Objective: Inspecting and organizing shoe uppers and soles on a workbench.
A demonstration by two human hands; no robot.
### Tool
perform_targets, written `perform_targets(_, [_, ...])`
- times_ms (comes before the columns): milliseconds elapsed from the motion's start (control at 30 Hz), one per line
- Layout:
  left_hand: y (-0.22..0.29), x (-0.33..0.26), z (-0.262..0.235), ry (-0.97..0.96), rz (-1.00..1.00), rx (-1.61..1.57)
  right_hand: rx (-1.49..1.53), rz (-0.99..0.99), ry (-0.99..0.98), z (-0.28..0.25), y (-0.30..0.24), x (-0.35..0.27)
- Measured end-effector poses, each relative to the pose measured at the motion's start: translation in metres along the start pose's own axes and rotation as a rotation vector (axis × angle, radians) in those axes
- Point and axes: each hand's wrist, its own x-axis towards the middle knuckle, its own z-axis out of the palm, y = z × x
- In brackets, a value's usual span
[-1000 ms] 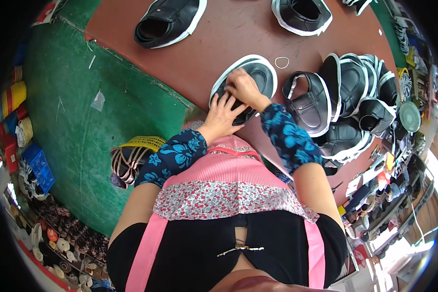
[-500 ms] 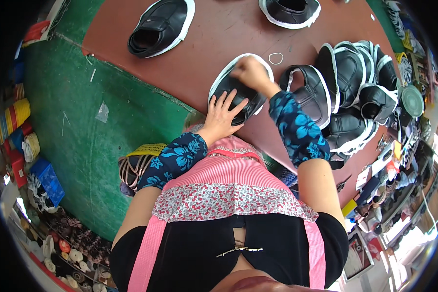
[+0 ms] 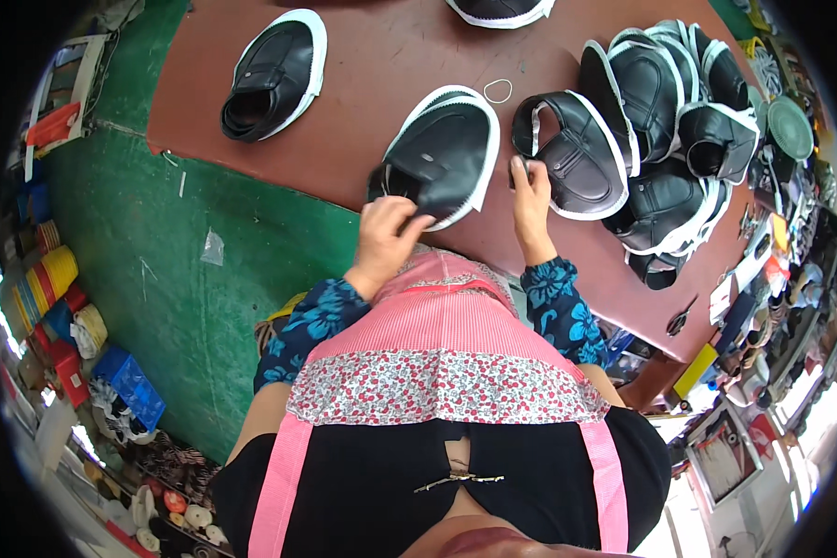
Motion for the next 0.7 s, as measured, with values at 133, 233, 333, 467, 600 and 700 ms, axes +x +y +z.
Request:
perform_targets(133, [-0.014, 0.026, -0.072, 0.154, -0.707, -0.819, 0.234, 0.341, -0.057, -0.005, 0.045, -0.02])
perform_targets(233, [-0.027, 0.027, -0.103, 0.15, -0.877, -1.096, 0.352, 0.403, -0.086, -0.001, 0.041, -0.024])
perform_targets(333, [-0.009, 0.023, -0.082, -0.321, -0.892, -0.444, 0.413, 0.411, -0.108, 0.007, 0.047, -0.019])
perform_targets(467, [-0.007, -0.015, 0.008, -0.692, -0.15, 0.252, 0.381, 0.398, -0.197, 0.015, 0.05, -0.021])
perform_targets(600, [-0.016, 0.007, 0.028, -0.358, 0.223, 0.205, 0.377, 0.356, -0.162, 0.01, 0.052, -0.023])
perform_targets(700, [0.01, 0.051, -0.069, -0.173, 0.351, 0.452, 0.343, 0.431, -0.2, -0.003, 0.045, -0.034])
